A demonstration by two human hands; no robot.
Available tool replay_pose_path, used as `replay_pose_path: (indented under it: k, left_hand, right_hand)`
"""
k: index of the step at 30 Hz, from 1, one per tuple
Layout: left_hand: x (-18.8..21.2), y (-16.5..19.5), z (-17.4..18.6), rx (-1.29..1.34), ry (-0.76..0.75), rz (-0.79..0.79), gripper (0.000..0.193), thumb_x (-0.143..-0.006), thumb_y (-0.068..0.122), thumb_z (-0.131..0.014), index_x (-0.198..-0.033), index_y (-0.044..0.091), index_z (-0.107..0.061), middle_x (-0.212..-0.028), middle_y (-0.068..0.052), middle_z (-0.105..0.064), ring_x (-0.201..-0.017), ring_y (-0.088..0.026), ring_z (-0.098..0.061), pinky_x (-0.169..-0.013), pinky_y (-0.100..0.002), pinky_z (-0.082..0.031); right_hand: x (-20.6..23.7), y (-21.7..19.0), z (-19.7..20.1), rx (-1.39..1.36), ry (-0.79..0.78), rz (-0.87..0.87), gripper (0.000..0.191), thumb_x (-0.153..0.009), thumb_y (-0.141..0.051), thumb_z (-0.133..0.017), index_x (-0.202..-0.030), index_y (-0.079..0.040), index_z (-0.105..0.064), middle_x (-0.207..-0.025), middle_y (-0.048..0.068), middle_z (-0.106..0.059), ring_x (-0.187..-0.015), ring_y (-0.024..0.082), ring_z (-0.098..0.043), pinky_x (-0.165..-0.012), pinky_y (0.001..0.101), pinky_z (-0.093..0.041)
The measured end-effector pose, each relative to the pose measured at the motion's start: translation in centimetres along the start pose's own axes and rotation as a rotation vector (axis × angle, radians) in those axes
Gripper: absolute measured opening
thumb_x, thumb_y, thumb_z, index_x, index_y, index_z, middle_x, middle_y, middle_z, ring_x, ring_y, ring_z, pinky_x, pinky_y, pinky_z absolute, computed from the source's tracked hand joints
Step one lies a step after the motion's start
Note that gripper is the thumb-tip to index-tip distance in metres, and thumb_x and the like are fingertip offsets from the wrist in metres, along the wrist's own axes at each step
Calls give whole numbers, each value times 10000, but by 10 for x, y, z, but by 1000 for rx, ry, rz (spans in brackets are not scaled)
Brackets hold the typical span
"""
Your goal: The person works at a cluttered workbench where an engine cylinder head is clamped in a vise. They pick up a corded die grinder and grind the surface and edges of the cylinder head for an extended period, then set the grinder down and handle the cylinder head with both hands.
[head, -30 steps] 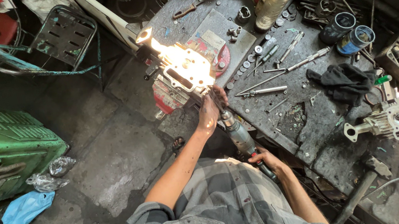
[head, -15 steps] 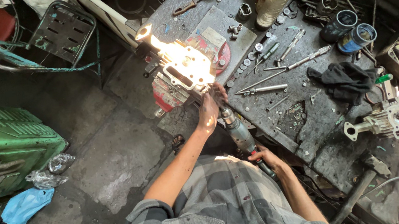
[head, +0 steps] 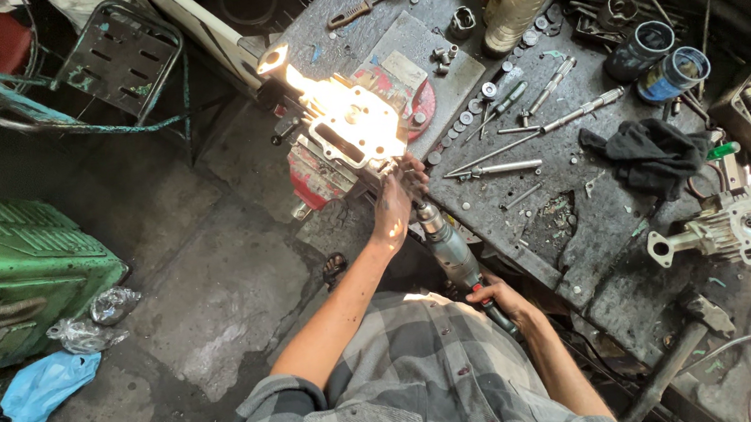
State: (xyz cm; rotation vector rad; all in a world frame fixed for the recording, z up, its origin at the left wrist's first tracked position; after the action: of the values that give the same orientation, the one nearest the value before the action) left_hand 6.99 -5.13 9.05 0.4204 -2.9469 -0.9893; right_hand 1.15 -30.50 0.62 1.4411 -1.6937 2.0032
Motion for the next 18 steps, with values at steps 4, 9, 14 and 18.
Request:
replay_pose_path:
  k: [4, 9, 14, 18]
  left_hand:
    - [0, 1, 0, -9, 13, 12, 568, -1096, 519, -432, -1418, 59, -515, -1227, -67, -633, -1089, -181, -613, -962, -348, -496]
    - [-1, 1, 0, 9, 8, 4, 561, -1094, 512, -447, -1405, 51, -524, -1226, -71, -641, -1084, -190, -619, -952, -350, -500]
    - [-1, 2, -1, 1, -5, 2, 563, -1099, 514, -449, -1414, 53, -521, -1241, -72, -634, -1102, -187, -614, -972, -350, -499]
    - [-1, 4, -1, -16, 6, 13, 534, -1088, 510, -441, -1379, 71, -528, -1211, -67, -626, -1078, -176, -611, -950, -343, -498]
  right_hand:
    - [0, 0, 0, 2, 15, -9, 847, -624, -130, -799, -1432, -63, -552, -1264, 101, -680, -1118, 209, -611, -980, 311, -443]
    - [2, 1, 0, -2, 32, -44, 863, -615, -128, -804, -1443, -83, -563, -1224, 104, -673, -1066, 222, -596, -934, 336, -448]
    - [5, -5, -3, 4, 14, -8, 861, -616, -136, -802, -1440, -79, -560, -1234, 80, -678, -1089, 207, -596, -955, 312, -439]
    - [7, -8, -6, 9, 18, -9, 863, -614, -142, -796, -1439, -92, -545, -1226, 61, -684, -1077, 187, -602, -947, 299, -438]
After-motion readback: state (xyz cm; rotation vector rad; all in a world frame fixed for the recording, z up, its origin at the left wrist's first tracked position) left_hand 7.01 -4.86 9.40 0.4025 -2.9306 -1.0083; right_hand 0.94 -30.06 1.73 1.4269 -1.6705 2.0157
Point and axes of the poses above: each hand's wrist, its own x-axis away from the middle knuckle, its own z-axis out of the back of the hand, y = z × x, the point moved 4 cm from there along -x, towards the middle knuckle
